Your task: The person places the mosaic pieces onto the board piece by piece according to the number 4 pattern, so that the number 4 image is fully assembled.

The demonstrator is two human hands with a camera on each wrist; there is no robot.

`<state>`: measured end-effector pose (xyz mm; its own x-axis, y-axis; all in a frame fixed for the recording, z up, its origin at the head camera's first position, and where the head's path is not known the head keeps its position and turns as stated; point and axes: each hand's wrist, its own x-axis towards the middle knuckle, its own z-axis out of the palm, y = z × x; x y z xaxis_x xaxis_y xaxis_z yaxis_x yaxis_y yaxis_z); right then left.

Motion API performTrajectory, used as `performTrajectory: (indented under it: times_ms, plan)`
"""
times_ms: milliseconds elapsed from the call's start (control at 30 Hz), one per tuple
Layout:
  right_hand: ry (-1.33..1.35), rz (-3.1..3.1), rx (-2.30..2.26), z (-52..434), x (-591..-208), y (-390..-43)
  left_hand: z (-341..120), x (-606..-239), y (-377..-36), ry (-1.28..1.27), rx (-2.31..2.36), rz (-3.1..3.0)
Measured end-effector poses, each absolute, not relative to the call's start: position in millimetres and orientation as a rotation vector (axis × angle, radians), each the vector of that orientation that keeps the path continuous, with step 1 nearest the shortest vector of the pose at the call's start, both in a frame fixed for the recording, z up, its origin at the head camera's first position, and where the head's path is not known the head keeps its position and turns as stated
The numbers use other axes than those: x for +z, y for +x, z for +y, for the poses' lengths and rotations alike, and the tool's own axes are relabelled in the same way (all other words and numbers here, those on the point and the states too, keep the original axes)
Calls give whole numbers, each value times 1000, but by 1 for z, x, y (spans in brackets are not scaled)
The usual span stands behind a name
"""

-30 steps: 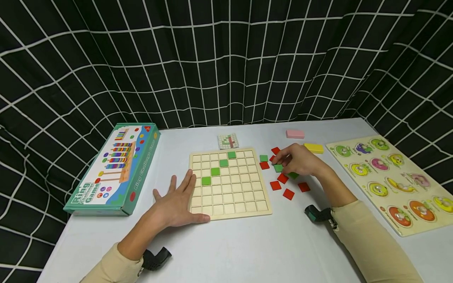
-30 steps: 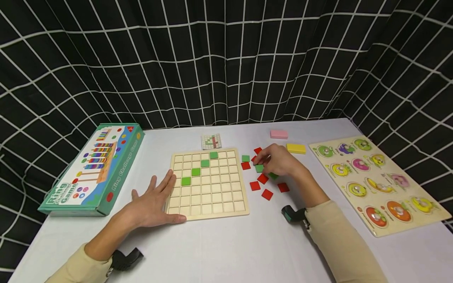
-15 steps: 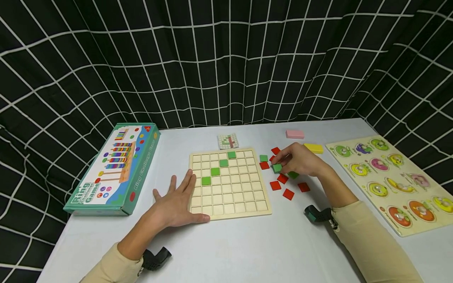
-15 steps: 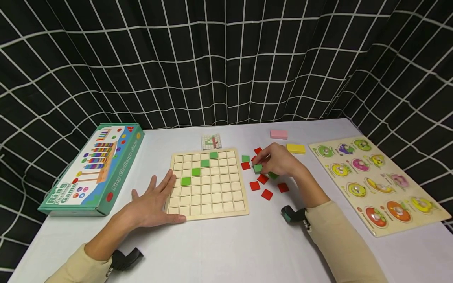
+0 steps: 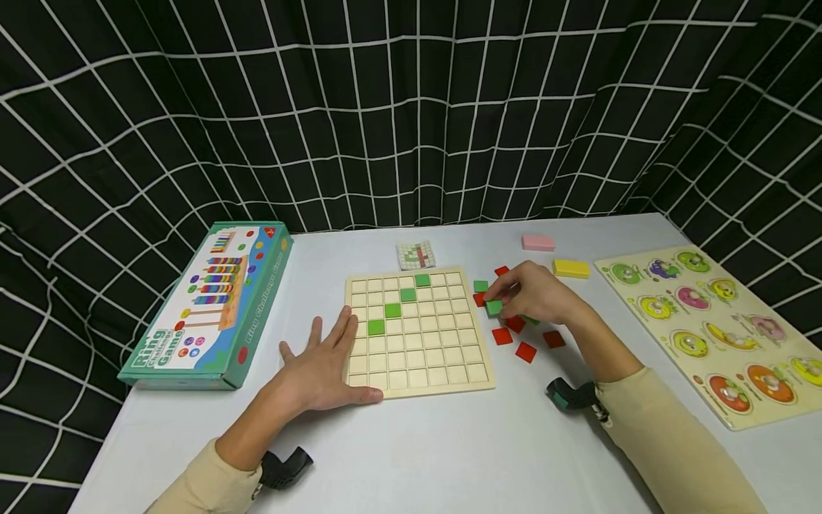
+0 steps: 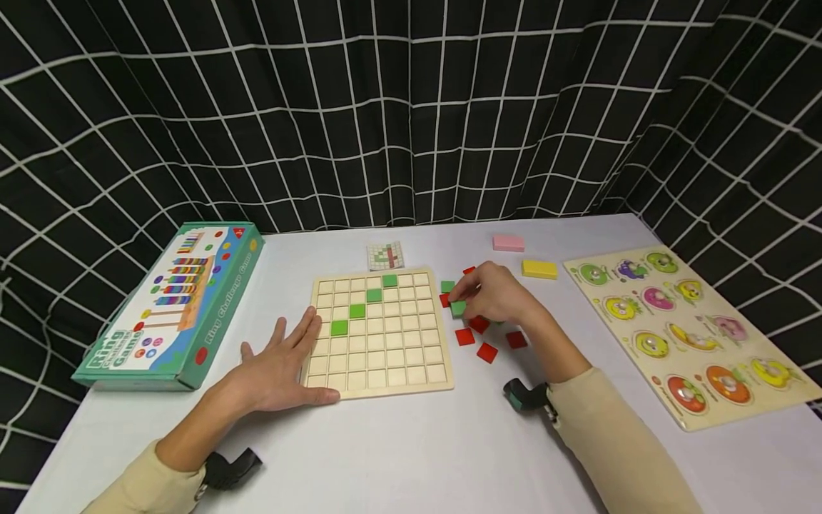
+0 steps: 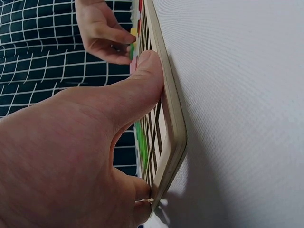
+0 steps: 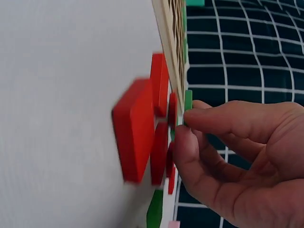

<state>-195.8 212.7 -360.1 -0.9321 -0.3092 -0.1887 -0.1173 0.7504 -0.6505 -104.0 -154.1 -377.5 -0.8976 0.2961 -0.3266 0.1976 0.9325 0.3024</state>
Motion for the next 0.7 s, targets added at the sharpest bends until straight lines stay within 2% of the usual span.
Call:
performTrajectory:
  times_ms: [700]
  plan:
    - [-328,2567,-1117,151,-356,-184,-156,-379,-106,363,358,2728]
